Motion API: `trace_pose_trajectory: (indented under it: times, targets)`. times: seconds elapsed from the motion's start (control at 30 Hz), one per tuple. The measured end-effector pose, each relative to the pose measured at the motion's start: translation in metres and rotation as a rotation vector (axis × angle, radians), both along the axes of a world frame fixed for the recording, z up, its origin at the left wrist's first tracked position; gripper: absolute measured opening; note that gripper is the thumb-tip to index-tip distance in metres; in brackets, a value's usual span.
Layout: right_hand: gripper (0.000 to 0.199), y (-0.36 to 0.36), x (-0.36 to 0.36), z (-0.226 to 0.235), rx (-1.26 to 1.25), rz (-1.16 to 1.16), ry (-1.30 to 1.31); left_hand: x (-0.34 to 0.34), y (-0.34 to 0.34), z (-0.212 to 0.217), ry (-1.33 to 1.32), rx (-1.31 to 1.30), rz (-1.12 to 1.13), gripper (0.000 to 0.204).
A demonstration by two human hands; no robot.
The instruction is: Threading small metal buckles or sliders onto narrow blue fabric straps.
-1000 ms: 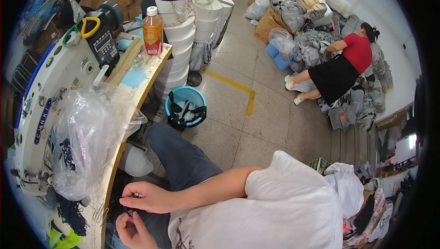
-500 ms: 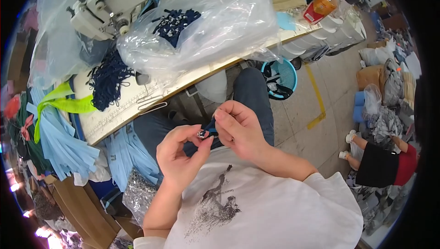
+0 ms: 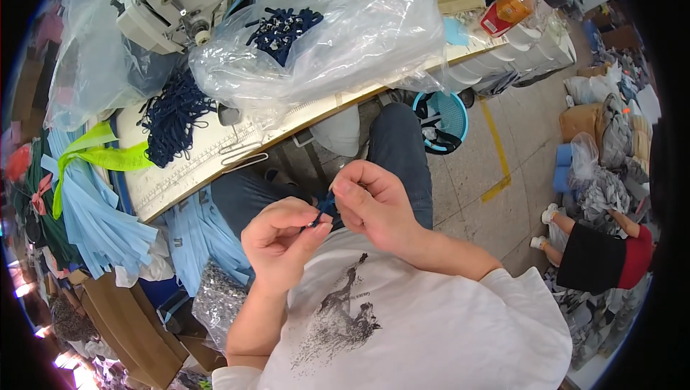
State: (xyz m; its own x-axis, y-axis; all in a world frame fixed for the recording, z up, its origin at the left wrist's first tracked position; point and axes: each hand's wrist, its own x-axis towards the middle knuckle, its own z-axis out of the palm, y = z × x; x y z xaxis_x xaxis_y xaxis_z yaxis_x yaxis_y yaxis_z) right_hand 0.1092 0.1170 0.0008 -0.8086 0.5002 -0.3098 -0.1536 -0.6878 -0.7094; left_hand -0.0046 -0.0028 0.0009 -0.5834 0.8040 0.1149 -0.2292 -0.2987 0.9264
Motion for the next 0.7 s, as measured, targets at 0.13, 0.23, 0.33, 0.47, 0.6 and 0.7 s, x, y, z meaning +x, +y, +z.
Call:
trace_pose_trajectory:
  times: [0.13, 0.23, 0.33, 0.47, 0.6, 0.7]
  targets:
    - [0.017, 0.0, -0.002, 0.005, -0.099, 0.017, -0.008, 0.002, -0.002, -0.003, -0.088, 0.06, -0.034, 0.023]
    - [0.015, 0.007, 0.002, -0.003, -0.168, 0.172, 0.018, -0.01, 0.008, 0.007, -0.033, 0.08, 0.031, 0.023]
    - [0.012, 0.008, 0.0, -0.002, -0.284, 0.12, -0.02, -0.049, 0.04, 0.044, 0.258, 0.071, 0.284, 0.026]
    - [0.011, 0.001, 0.005, -0.005, -0.363, 0.222, 0.007, -0.106, 0.108, 0.107, 0.61, -0.125, 0.36, 0.029]
    - [0.01, 0.002, 0.008, -0.008, -0.376, 0.265, 0.016, -0.135, 0.115, 0.095, 0.796, -0.449, 0.168, 0.03]
    - [0.012, 0.005, 0.012, -0.007, -0.336, 0.219, -0.06, -0.15, 0.081, 0.082, 0.491, -0.263, 0.491, 0.029]
